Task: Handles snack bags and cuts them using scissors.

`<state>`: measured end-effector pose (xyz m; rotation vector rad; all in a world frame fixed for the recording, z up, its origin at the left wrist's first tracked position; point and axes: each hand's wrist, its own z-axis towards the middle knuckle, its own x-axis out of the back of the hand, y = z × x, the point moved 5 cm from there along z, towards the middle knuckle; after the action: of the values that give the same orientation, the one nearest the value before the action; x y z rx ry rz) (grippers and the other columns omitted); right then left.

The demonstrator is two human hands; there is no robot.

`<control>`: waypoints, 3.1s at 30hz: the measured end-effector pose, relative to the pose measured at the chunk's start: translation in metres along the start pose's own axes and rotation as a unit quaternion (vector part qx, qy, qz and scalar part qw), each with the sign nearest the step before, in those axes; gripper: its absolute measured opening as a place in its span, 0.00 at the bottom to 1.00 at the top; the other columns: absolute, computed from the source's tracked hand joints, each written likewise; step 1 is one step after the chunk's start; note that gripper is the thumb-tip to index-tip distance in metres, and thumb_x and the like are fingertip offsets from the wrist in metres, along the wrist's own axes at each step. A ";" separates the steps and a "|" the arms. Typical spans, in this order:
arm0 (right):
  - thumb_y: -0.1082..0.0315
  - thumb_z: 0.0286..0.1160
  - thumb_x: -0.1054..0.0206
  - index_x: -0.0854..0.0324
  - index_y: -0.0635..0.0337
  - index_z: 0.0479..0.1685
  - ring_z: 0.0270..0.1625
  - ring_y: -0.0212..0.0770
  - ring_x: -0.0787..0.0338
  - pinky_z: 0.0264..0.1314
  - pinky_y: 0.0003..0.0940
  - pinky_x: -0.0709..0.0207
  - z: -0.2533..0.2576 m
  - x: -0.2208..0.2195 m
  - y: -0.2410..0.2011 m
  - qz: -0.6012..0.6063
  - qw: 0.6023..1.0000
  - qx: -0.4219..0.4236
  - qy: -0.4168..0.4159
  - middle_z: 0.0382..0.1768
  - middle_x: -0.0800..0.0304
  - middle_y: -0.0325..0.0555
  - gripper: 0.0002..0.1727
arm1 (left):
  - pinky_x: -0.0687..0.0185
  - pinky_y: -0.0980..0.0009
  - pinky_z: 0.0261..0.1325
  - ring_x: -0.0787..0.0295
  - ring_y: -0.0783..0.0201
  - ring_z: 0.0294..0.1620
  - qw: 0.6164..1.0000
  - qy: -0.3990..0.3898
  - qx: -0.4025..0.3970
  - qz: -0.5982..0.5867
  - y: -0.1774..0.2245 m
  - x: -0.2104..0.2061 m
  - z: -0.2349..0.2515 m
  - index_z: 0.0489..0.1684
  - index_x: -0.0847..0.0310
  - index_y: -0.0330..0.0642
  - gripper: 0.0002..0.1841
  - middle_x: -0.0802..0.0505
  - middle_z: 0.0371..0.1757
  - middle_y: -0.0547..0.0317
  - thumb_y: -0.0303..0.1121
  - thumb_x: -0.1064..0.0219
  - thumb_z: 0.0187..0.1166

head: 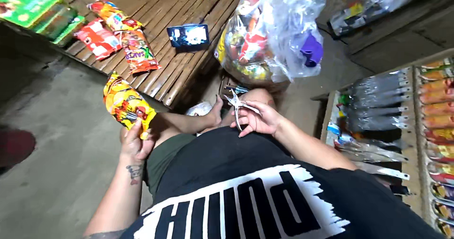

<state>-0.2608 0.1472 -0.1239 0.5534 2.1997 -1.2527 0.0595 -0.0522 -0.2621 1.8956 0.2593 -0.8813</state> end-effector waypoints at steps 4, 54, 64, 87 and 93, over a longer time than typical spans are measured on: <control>0.58 0.88 0.53 0.37 0.50 0.79 0.63 0.51 0.11 0.65 0.54 0.15 -0.025 -0.019 0.010 0.026 0.995 0.092 0.010 0.61 0.14 0.49 0.23 | 0.19 0.85 0.27 0.18 0.81 0.22 0.999 0.032 -0.011 0.011 0.015 -0.018 -0.015 0.44 0.22 0.51 0.06 0.13 0.26 0.71 0.36 0.45 0.85; 0.61 0.90 0.52 0.30 0.66 0.76 0.65 0.26 0.16 0.71 0.26 0.24 -0.020 -0.087 0.024 -0.412 0.904 0.111 0.036 0.64 0.14 0.43 0.24 | 0.09 0.65 0.57 0.07 0.63 0.51 0.965 -0.076 -0.097 0.231 0.034 -0.220 -0.104 0.75 0.39 0.35 0.37 0.08 0.52 0.53 0.18 0.23 0.63; 0.53 0.87 0.43 0.22 0.62 0.65 0.59 0.25 0.15 0.65 0.27 0.21 -0.018 -0.088 0.026 -0.479 0.866 0.117 0.084 0.56 0.12 0.40 0.22 | 0.07 0.65 0.55 0.06 0.64 0.48 0.952 -0.091 -0.118 0.269 0.030 -0.224 -0.109 0.71 0.34 0.35 0.35 0.07 0.48 0.55 0.22 0.21 0.62; 0.53 0.82 0.38 0.21 0.57 0.41 0.31 0.18 0.28 0.37 0.17 0.32 -0.013 -0.087 0.027 -0.538 0.815 0.151 0.156 0.28 0.26 0.28 0.15 | 0.10 0.69 0.58 0.07 0.71 0.51 0.928 -0.067 -0.134 0.341 0.028 -0.219 -0.112 0.70 0.31 0.37 0.35 0.07 0.50 0.60 0.31 0.19 0.60; 0.52 0.83 0.38 0.21 0.57 0.40 0.28 0.19 0.30 0.34 0.19 0.33 -0.011 -0.087 0.026 -0.549 0.808 0.139 0.164 0.26 0.28 0.27 0.17 | 0.10 0.69 0.60 0.08 0.72 0.52 0.919 -0.065 -0.152 0.358 0.029 -0.217 -0.110 0.72 0.32 0.36 0.37 0.07 0.51 0.59 0.32 0.19 0.60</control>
<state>-0.1812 0.1627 -0.0808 -0.6087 2.7197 -2.1841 -0.0292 0.0696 -0.0681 1.4608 -0.3508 -0.4251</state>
